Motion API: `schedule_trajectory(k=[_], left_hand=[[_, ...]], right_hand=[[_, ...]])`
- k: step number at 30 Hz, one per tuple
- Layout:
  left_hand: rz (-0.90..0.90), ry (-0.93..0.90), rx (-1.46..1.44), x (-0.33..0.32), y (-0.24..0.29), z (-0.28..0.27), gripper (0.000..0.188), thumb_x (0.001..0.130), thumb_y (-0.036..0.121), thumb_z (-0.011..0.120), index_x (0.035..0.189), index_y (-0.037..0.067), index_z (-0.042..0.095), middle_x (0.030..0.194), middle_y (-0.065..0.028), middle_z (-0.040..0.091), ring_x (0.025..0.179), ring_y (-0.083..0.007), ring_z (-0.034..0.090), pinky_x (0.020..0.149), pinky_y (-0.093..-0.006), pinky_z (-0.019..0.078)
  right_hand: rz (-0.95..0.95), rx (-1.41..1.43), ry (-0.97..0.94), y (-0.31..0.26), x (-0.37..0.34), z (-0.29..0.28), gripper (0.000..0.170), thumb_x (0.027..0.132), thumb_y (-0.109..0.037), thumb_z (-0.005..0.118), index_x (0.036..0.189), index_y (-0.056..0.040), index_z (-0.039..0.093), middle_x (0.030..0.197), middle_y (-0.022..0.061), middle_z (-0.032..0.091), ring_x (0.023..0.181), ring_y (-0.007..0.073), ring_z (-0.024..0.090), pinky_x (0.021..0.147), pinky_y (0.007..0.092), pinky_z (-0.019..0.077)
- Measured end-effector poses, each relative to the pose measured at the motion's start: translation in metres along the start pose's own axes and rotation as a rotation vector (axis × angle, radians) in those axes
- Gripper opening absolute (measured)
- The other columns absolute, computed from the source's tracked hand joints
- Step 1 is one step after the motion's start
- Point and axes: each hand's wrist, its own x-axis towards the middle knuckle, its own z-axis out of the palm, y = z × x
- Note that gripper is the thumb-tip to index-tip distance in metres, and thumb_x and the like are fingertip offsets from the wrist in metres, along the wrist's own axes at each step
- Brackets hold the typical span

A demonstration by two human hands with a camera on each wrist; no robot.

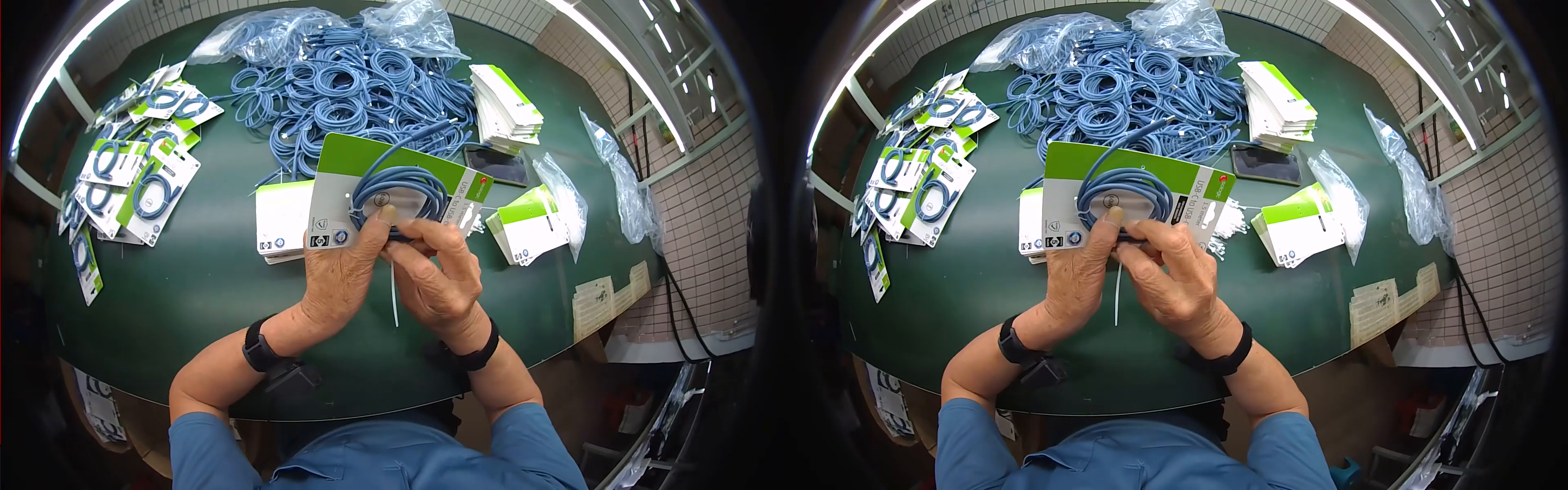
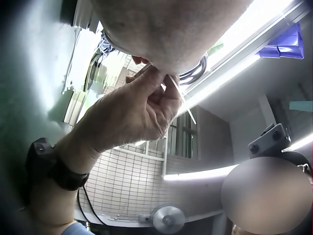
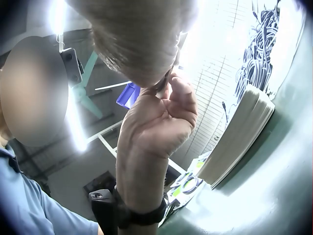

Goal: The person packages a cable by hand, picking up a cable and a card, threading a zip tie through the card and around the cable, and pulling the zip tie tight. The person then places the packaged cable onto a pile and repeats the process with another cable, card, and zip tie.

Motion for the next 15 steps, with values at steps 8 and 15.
schedule_trajectory(k=[8,15], left_hand=[[-0.041,-0.029,-0.018,0.003,0.000,-0.004,0.018,0.098,0.015,0.075,0.109,0.002,0.069,0.098,-0.0007,0.071,0.085,-0.0072,0.064,0.072,-0.0242,0.0520],[-0.097,0.004,-0.037,0.007,0.007,-0.004,0.018,0.099,0.016,0.075,0.109,0.002,0.069,0.096,-0.0004,0.070,0.082,-0.0071,0.064,0.069,-0.0240,0.0514]], right_hand=[[0.050,-0.061,-0.069,-0.003,0.007,-0.002,0.023,0.074,0.008,0.083,0.092,-0.0020,0.072,0.095,0.0114,0.071,0.072,0.0229,0.071,0.058,0.0313,0.0566],[0.060,0.034,-0.065,0.009,0.003,0.002,0.021,0.075,0.009,0.081,0.092,-0.0009,0.071,0.095,0.0115,0.071,0.072,0.0238,0.073,0.059,0.0321,0.0588]])
